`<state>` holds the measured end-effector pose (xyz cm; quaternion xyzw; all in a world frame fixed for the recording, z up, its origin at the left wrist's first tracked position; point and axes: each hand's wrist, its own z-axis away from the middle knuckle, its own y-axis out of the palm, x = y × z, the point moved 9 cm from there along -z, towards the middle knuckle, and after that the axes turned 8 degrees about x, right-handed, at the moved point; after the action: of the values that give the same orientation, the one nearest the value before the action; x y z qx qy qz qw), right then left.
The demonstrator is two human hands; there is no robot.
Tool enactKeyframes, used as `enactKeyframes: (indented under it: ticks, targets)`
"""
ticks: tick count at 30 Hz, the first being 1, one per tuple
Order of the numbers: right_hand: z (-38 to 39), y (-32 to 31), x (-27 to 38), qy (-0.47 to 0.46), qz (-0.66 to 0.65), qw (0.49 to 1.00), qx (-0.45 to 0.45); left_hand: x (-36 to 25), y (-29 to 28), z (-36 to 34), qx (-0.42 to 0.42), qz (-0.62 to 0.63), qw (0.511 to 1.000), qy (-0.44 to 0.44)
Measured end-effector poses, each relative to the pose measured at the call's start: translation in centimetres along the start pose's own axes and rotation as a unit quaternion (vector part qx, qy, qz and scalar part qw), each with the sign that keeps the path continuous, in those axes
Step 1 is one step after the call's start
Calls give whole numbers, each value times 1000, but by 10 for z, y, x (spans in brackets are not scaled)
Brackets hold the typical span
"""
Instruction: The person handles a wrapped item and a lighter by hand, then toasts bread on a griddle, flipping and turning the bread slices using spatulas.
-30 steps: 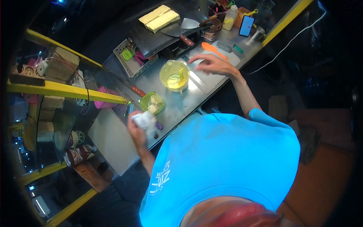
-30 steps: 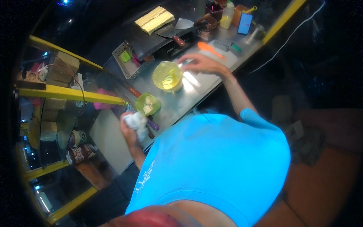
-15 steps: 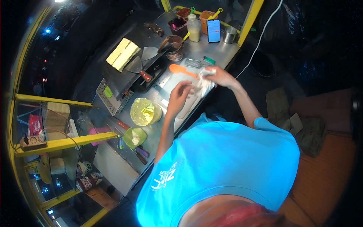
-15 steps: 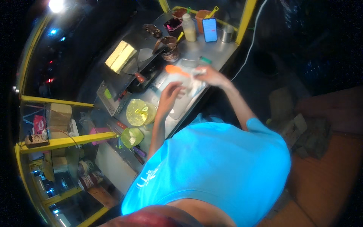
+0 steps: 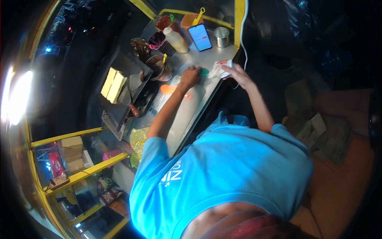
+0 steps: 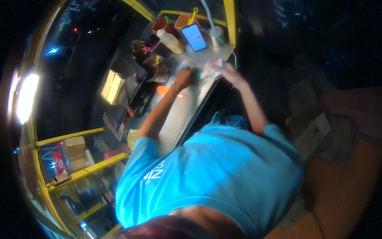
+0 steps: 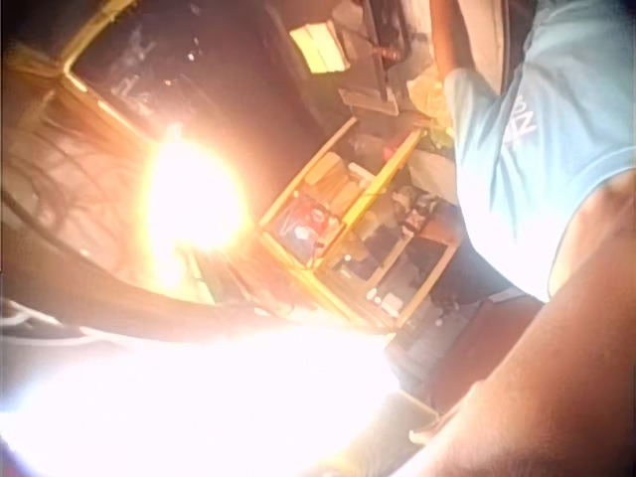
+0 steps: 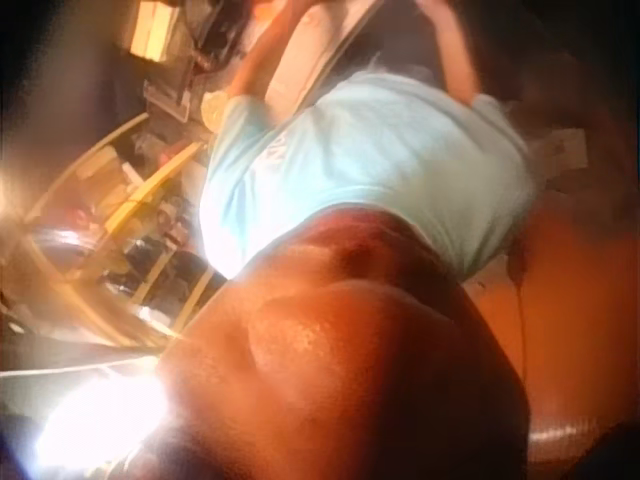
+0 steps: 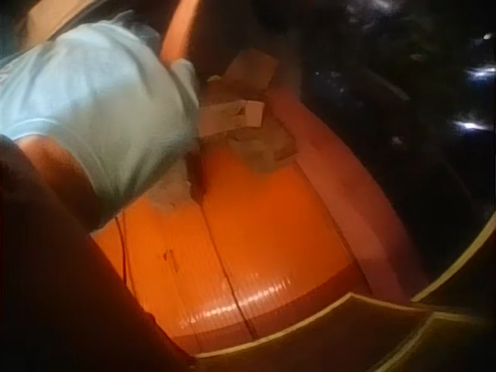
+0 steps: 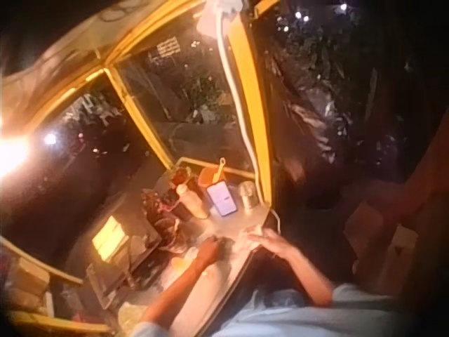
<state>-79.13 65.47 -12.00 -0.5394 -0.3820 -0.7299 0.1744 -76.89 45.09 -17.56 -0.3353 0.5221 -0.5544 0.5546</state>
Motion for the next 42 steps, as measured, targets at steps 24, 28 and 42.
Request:
enactKeyframes:
  ticks: [24,28,42]
  targets:
    - [-179,127,-11,77,346,851,388,-29,127,560,-187,450,602,-633]
    - [-111,254,20,110,200,790,569,-30,106,675,-244,298,534,-753]
    - [-271,256,67,-204,536,805,151,113,137,775,-249,155,545,-786]
